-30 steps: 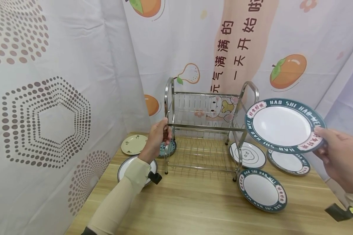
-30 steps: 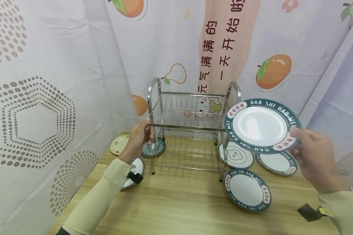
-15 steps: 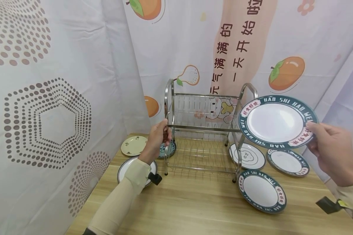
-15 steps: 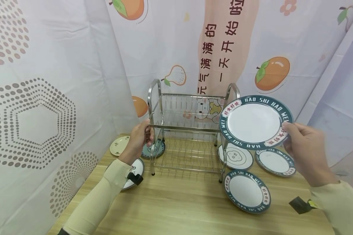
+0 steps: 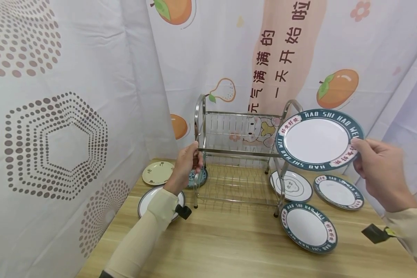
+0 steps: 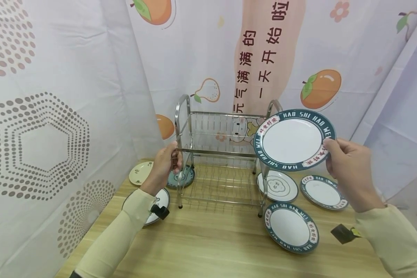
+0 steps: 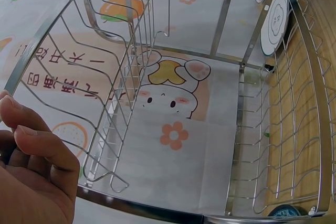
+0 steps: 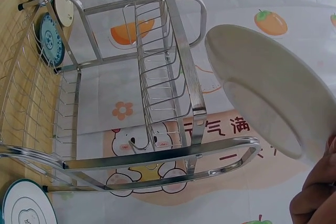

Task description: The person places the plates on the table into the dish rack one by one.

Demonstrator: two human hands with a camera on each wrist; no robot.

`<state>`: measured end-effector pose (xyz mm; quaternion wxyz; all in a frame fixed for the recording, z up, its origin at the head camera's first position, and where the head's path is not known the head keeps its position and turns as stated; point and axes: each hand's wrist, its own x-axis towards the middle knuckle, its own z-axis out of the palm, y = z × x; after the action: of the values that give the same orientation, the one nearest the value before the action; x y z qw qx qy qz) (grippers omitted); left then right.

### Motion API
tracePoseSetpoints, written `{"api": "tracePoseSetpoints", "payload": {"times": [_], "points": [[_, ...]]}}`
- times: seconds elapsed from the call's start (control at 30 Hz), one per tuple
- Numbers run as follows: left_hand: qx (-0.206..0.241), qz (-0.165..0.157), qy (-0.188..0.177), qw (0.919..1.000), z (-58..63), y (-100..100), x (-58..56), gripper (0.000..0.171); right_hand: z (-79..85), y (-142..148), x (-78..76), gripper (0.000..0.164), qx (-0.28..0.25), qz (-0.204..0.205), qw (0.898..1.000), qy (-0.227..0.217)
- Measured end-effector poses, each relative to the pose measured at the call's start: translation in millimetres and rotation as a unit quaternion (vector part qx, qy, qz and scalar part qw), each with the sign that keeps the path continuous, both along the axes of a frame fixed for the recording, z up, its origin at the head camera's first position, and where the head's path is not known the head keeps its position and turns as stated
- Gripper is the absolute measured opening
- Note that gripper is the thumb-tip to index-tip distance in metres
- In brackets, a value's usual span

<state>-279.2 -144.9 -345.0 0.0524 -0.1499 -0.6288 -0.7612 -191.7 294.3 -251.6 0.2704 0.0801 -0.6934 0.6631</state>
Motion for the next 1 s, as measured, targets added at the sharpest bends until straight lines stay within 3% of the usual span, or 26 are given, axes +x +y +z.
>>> {"api": "tracePoseSetpoints", "payload": {"times": [0.27, 0.47, 0.67, 1.0], "points": [[-0.004, -0.003, 0.008, 1.0000, -3.1, 0, -0.2, 0.053, 6.7, -8, -3.0, 0.043, 0.067, -0.047, 0.996, -0.020], [-0.001, -0.003, 0.004, 1.0000, -1.6, -1, 0.6, 0.054, 11.2, -14, -7.6, 0.042, 0.145, -0.103, 0.984, -0.020], [-0.003, -0.008, 0.001, 1.0000, 0.3, 1, 0.2, 0.055, 11.6, -17, -11.6, 0.048, 0.172, -0.136, 0.975, -0.027], [-0.002, -0.001, 0.001, 1.0000, -0.2, 0, 0.8, 0.055, 14.1, -27, -23.6, 0.042, 0.219, -0.197, 0.955, 0.017]]}}
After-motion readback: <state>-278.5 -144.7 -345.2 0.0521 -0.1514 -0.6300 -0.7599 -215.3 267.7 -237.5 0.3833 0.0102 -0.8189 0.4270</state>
